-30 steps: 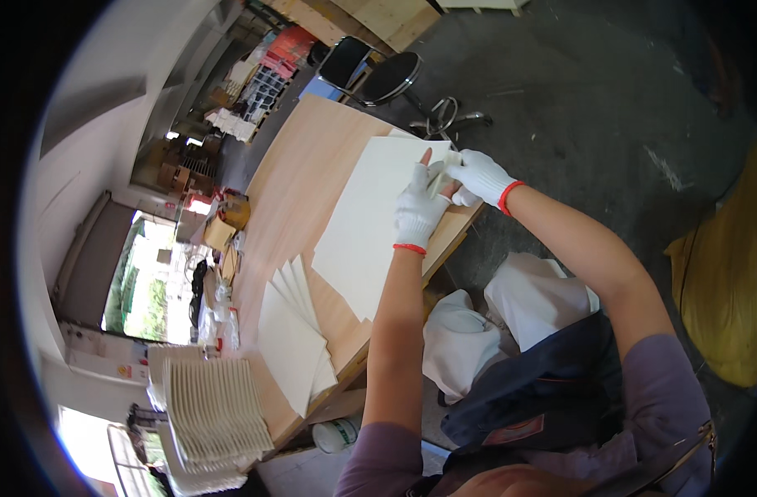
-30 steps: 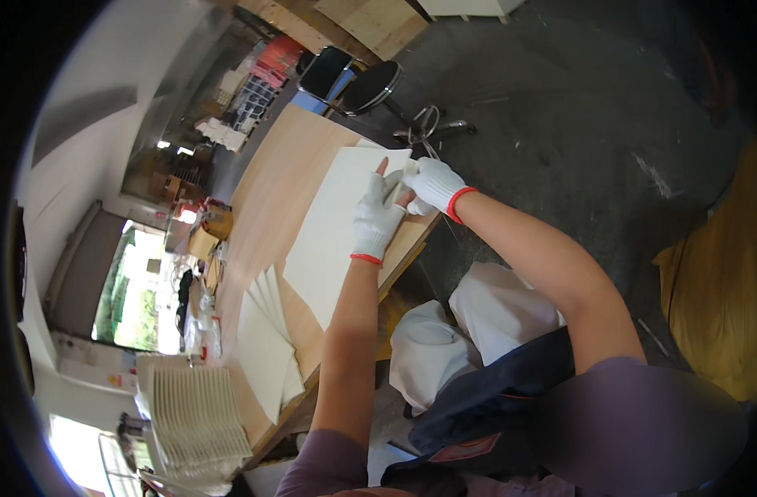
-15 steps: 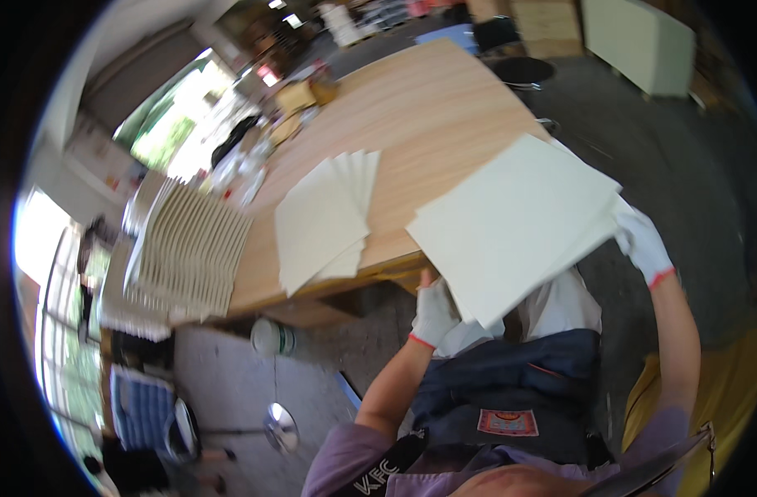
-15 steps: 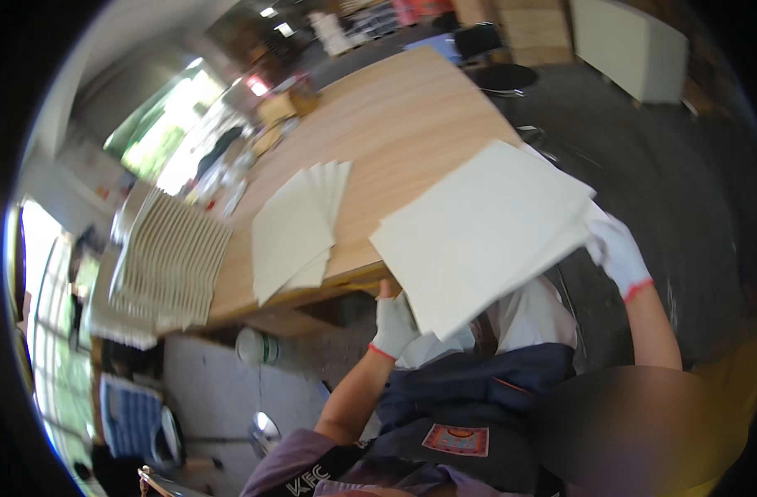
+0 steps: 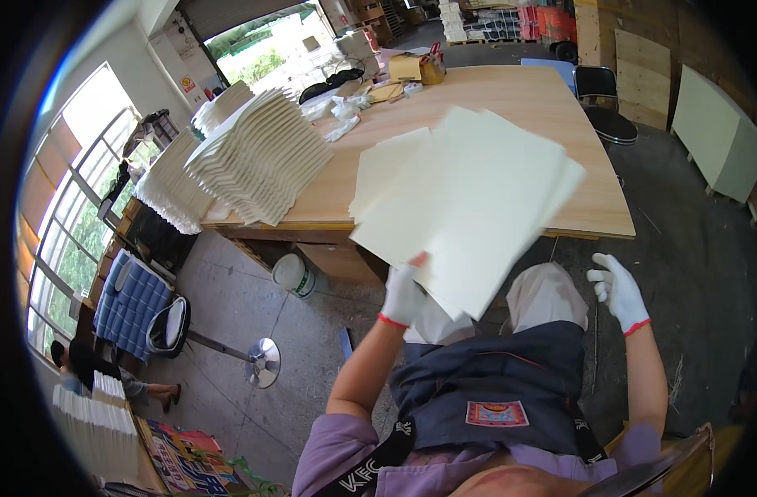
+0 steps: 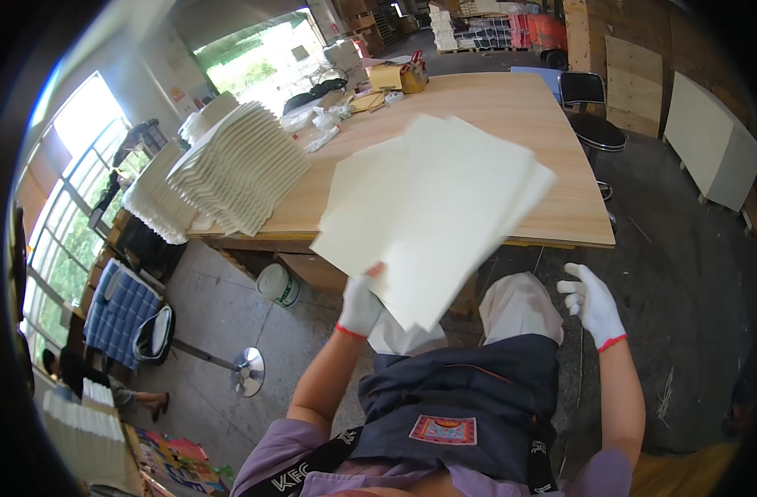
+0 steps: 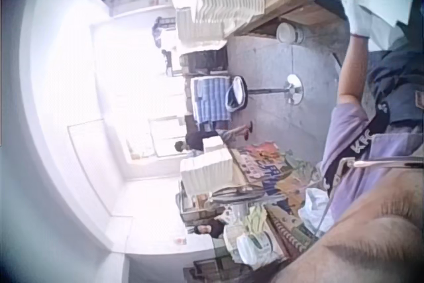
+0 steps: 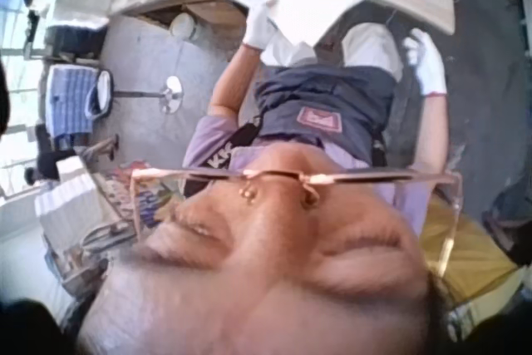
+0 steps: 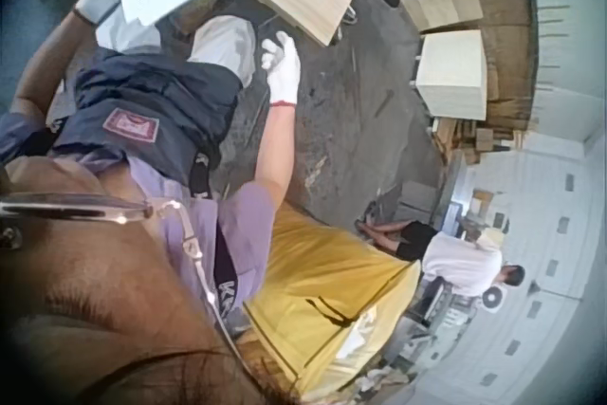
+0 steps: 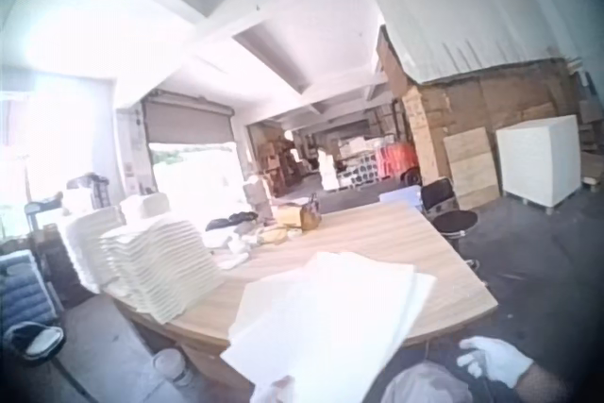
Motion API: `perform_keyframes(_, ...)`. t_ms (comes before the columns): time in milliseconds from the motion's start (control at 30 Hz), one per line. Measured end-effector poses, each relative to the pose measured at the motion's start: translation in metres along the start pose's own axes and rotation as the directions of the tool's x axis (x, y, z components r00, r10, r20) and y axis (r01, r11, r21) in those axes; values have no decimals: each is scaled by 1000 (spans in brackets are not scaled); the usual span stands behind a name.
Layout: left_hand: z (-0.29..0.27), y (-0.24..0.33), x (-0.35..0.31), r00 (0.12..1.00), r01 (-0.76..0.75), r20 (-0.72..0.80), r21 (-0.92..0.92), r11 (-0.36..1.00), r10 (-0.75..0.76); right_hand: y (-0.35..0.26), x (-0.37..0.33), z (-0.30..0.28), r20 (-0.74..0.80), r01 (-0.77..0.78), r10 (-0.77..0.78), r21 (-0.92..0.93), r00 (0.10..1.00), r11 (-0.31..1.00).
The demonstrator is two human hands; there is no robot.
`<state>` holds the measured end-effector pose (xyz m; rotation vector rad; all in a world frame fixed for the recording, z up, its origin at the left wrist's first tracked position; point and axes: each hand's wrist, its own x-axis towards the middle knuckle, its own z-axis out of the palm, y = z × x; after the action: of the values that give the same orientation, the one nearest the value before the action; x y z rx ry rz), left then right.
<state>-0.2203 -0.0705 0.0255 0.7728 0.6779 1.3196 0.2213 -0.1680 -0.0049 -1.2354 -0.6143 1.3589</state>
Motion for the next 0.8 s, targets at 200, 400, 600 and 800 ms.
perform_keyframes(200,-1,66,93,941,-299,-203,-112,948,273,12,17,34,243,-42,41,0,969,999)
perform_keyframes(400,-43,65,192,931,-270,-281,-96,958,234,15,48,89,350,-120,149,-103,925,987)
perform_keyframes(600,-51,27,220,892,90,-432,-122,988,-135,19,74,140,448,-160,262,-253,855,954)
perform_keyframes(800,-71,36,219,880,91,-441,-210,973,-178,-31,135,220,644,113,214,-428,734,897)
